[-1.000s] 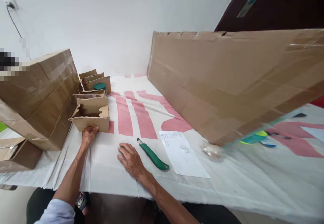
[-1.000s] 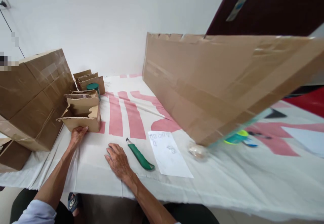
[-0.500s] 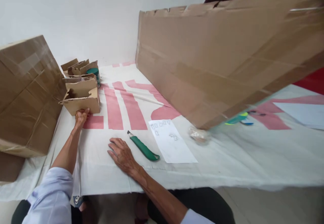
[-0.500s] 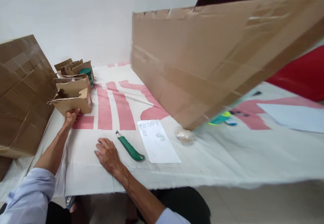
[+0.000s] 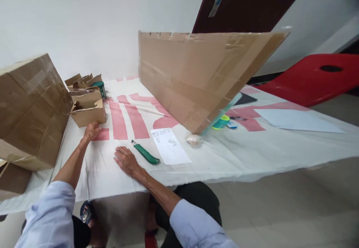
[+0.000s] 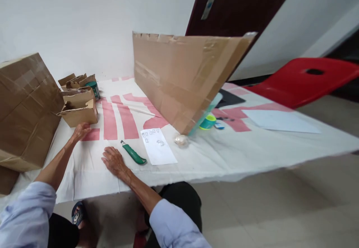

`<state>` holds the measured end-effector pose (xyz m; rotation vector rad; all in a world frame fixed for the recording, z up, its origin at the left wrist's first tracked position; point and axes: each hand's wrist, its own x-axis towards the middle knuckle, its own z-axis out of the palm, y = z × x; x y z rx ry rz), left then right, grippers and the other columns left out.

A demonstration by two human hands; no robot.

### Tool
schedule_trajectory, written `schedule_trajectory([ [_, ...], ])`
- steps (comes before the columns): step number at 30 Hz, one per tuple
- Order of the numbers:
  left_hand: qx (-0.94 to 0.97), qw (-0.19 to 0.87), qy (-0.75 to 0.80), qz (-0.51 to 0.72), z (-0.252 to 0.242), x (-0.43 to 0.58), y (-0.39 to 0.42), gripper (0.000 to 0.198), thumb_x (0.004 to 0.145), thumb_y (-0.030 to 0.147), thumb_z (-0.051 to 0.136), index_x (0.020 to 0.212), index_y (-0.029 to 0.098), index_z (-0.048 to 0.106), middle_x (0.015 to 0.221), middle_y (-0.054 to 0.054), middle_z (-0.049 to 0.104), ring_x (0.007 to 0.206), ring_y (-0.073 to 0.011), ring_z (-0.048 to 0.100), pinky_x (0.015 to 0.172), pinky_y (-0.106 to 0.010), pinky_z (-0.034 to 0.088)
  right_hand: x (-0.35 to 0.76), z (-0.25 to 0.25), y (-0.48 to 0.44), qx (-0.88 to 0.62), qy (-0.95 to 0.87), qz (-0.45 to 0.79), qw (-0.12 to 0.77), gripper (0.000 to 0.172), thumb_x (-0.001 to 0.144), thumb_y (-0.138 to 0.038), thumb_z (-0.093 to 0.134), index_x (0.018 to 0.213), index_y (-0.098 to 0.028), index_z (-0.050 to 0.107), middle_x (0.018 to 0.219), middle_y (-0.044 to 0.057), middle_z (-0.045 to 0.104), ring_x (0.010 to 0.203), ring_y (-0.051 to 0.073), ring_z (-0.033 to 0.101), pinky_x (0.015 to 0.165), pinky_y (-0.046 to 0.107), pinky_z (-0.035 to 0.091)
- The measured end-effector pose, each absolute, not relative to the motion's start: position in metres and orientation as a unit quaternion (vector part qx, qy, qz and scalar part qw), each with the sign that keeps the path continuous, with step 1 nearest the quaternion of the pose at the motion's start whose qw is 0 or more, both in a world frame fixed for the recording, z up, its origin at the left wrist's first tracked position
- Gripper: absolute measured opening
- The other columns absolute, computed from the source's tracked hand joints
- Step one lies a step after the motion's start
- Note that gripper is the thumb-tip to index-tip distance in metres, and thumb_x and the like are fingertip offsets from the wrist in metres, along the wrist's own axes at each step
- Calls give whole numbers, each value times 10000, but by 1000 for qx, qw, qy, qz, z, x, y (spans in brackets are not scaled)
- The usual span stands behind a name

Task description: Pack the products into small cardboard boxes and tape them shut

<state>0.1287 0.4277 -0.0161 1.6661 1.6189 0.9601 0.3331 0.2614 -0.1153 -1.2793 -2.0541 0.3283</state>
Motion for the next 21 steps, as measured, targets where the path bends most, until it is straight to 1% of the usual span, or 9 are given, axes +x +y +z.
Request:
schedule_trajectory([
  [3,678,338,563,330,-16,136,361,173,718,320,835,837,202,792,831,-74,782,812,-260,713,789,-358,571,331,-109,262,-494,-794,123,331,63,1004,-169,657,994,-197,713,1269,127,718,1194,261,632,1046,424,522],
  [7,689,356,543,322,-35,124,244,162,777,349,785,880,233,831,929,-95,818,857,-260,739,798,-364,592,332,-110,251,-463,-810,110,341,144,1016,-186,573,950,-209,699,1139,118,733,1112,261,655,997,414,553],
  [9,668,355,562,334,-48,110,187,182,801,362,773,924,248,843,935,-93,822,869,-256,748,780,-355,596,340,-118,240,-450,-809,88,367,224,1016,-203,496,979,-228,715,1123,125,741,1101,276,667,977,438,572],
  [11,631,340,598,358,-59,96,139,190,811,347,758,947,250,848,939,-90,823,843,-244,747,784,-355,595,357,-130,232,-472,-786,47,397,261,1011,-256,471,1023,-248,732,1164,143,743,1128,309,671,1017,502,560],
  [12,609,331,618,372,-64,88,120,189,815,345,752,946,248,848,934,-89,822,826,-239,745,784,-356,592,368,-136,231,-487,-778,26,397,265,1009,-297,477,1033,-250,736,1172,155,743,1134,331,670,1034,532,547],
  [14,564,313,652,399,-72,73,87,180,812,341,749,928,243,846,916,-85,820,806,-234,738,787,-358,586,393,-146,230,-513,-769,-12,381,304,1009,-366,468,1061,-229,735,1190,186,738,1129,365,668,1008,552,542],
  [17,502,292,687,437,-82,47,54,203,791,350,752,929,230,838,885,-75,807,767,-229,722,757,-356,579,424,-156,225,-556,-754,-63,343,376,1003,-427,437,1091,-198,722,1164,221,732,1075,400,665,911,556,548],
  [19,462,272,705,464,-85,24,45,254,764,374,757,948,212,824,871,-68,793,735,-223,704,729,-354,572,437,-161,216,-581,-745,-75,318,411,1009,-450,414,1115,-185,709,1148,214,729,1051,396,666,858,530,550],
  [21,420,243,722,492,-83,-7,46,309,725,403,773,955,198,804,849,-61,774,749,-228,695,740,-357,569,441,-165,207,-587,-744,-75,309,429,1016,-458,404,1138,-174,700,1143,204,724,1036,378,670,841,500,550],
])
